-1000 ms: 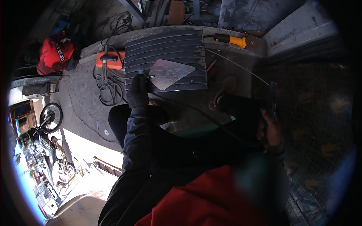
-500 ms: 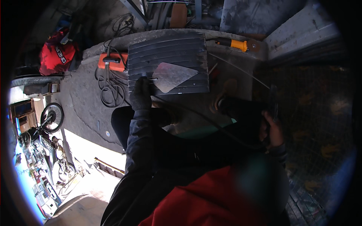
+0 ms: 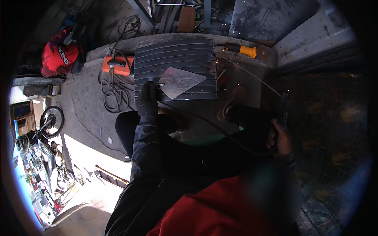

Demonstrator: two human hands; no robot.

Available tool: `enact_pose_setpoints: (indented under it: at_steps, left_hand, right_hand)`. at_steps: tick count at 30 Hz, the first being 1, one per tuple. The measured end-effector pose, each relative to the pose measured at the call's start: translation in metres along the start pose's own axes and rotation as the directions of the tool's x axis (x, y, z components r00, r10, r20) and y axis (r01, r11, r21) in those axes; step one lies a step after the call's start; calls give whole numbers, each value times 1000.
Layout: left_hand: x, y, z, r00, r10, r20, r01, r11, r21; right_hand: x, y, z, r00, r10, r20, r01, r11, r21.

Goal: Welding a small triangular metal plate onto a larger metal base.

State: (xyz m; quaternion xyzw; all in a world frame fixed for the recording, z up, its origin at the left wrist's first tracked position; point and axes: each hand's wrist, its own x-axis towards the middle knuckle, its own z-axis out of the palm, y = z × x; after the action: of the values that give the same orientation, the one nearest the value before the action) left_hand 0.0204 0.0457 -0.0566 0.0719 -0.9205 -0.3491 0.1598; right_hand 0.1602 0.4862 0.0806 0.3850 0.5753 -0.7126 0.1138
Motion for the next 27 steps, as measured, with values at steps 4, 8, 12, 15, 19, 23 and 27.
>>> enact_pose_setpoints:
  at_steps: [4,8,12,15,19,23,27]
  left_hand:
    - [-1,-2,1,999,-34,-3,33,999,-42]
    - [-2,-2,1,1000,-13,-11,12,999,-42]
    - [-2,2,-1,999,-22,-34,21,999,-36]
    - [-1,8,-3,999,-44,-18,44,998,-34]
    - [-1,12,-3,999,-42,-7,41,995,-88]
    - [-1,9,-4,999,-5,-34,5,1000,-21]
    - [-1,5,-3,999,-24,-41,23,1000,-5]
  right_hand:
    - [-1,0,4,1000,0,-16,0,1000,-19]
    - [2,2,4,1000,2,-2,-2,1000,-17]
    - [4,5,-1,1000,7,20,-6,1000,-28]
    - [6,8,-6,998,30,56,-31,999,13]
    - [9,9,-10,994,58,91,-61,998,23]
    - [8,9,-7,995,81,62,-82,996,19]
    - [3,12,-2,1000,-1,-3,1,1000,3]
